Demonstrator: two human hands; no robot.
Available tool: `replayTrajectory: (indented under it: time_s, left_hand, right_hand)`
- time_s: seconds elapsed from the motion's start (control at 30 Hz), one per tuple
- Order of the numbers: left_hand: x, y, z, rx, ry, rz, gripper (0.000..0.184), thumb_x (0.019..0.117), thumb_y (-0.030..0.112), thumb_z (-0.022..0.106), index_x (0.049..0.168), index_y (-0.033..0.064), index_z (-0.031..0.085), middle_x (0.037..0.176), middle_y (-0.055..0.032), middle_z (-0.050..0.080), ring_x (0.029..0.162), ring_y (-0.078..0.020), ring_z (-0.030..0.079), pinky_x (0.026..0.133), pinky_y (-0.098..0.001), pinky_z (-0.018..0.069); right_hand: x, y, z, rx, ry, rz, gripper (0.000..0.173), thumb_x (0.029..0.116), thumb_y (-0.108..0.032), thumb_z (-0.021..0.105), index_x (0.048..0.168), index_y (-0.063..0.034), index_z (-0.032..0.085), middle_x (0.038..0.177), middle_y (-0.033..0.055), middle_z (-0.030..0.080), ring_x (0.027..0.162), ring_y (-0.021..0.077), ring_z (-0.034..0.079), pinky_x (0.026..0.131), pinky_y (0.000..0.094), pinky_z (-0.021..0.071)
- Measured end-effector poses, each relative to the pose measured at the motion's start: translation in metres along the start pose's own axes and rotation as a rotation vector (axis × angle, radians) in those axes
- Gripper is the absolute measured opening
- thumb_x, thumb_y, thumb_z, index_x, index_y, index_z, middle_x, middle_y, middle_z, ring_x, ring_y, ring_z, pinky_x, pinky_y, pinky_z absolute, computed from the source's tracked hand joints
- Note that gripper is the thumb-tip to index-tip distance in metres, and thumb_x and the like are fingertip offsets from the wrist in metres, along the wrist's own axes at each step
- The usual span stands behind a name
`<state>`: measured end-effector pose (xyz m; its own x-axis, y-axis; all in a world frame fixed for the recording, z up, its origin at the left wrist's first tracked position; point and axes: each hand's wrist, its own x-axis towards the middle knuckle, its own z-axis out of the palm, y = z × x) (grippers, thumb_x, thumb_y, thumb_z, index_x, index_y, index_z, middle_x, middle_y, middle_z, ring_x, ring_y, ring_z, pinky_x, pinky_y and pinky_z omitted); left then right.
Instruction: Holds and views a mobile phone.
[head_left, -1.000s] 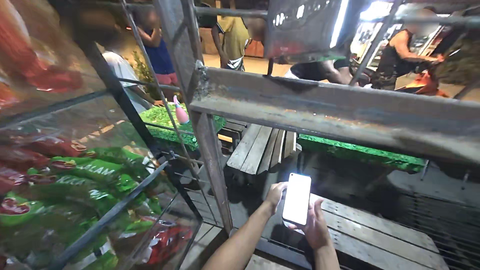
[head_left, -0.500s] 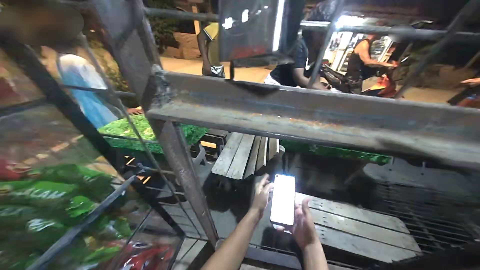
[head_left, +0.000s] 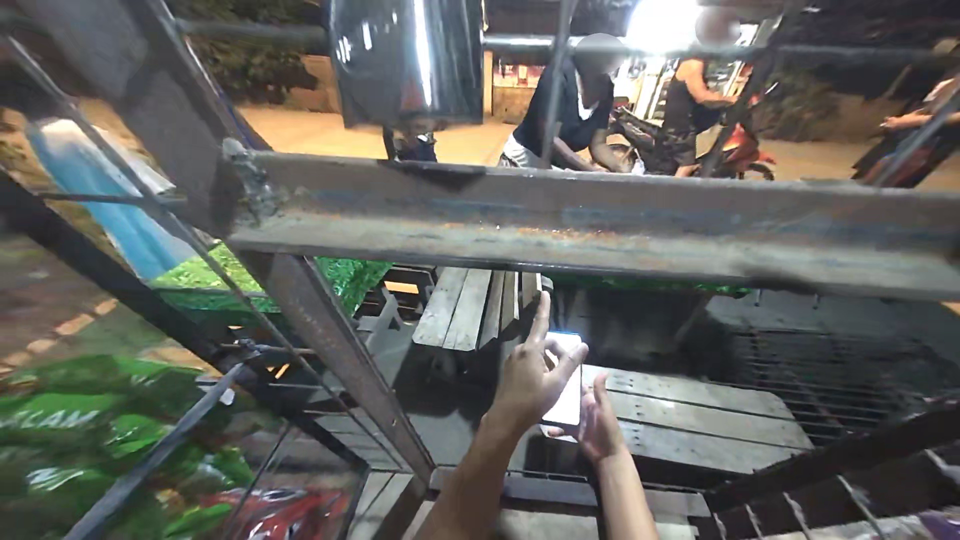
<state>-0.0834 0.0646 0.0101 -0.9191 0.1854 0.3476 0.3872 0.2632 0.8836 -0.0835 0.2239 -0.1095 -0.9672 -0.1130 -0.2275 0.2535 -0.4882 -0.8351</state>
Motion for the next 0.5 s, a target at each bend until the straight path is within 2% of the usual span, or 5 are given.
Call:
replayTrajectory:
  time_s: [0.1,0.2,0.27,0.4,0.5]
  left_hand:
    - [0.010,-0.066,0.019,0.033,0.242,0.080,0.059,0.1034,0.031,0.053,0.156,0.0080,0.039,0.124,-0.0125,0.066,0.105,-0.0211,0.065,0.092,-0.0403,0.0546]
    - [0.003,-0.123,0.027,0.070,0.186,-0.177,0.050,0.1093,0.031,0.040,0.148,0.0006,0.048,0.147,-0.0234,0.051,0.133,-0.0326,0.054,0.112,-0.0485,0.0426]
    - [-0.001,-0.136,0.025,0.054,0.072,-0.364,0.053,0.1115,0.037,0.035,0.148,0.0014,0.049,0.152,-0.0248,0.044,0.138,-0.0359,0.047,0.115,-0.0515,0.0381]
    - [0.003,-0.135,0.028,-0.223,0.070,-0.456,0.058,0.1125,0.042,0.023,0.143,0.0040,0.055,0.148,-0.0197,0.050,0.133,-0.0327,0.051,0.105,-0.0515,0.0438]
    - [0.003,-0.121,0.031,-0.343,0.041,-0.515,0.065,0.1118,0.045,0.017,0.144,0.0013,0.053,0.148,-0.0193,0.052,0.134,-0.0289,0.051,0.110,-0.0478,0.0406]
  right_hand:
    - [0.000,0.002,-0.002,0.001,0.015,0.002,0.088,0.0968,-0.075,0.004,0.154,-0.0161,0.033,0.128,0.0185,0.066,0.100,0.0351,0.072,0.058,0.0470,0.0609]
    - [-0.001,-0.003,0.002,-0.003,0.046,0.000,0.085,0.0986,-0.072,0.003,0.153,-0.0155,0.036,0.126,0.0193,0.067,0.097,0.0355,0.072,0.057,0.0470,0.0601]
    - [-0.003,-0.001,0.004,-0.009,0.034,0.000,0.086,0.0984,-0.072,0.002,0.153,-0.0142,0.035,0.125,0.0200,0.067,0.096,0.0355,0.072,0.056,0.0463,0.0603]
    - [0.000,0.002,0.001,-0.052,0.007,0.001,0.089,0.0974,-0.074,0.002,0.155,-0.0142,0.034,0.128,0.0195,0.066,0.099,0.0351,0.072,0.058,0.0473,0.0608]
    - [-0.001,0.004,0.002,-0.092,0.015,0.014,0.089,0.0969,-0.074,0.002,0.157,-0.0156,0.032,0.132,0.0191,0.064,0.103,0.0353,0.070,0.061,0.0499,0.0610]
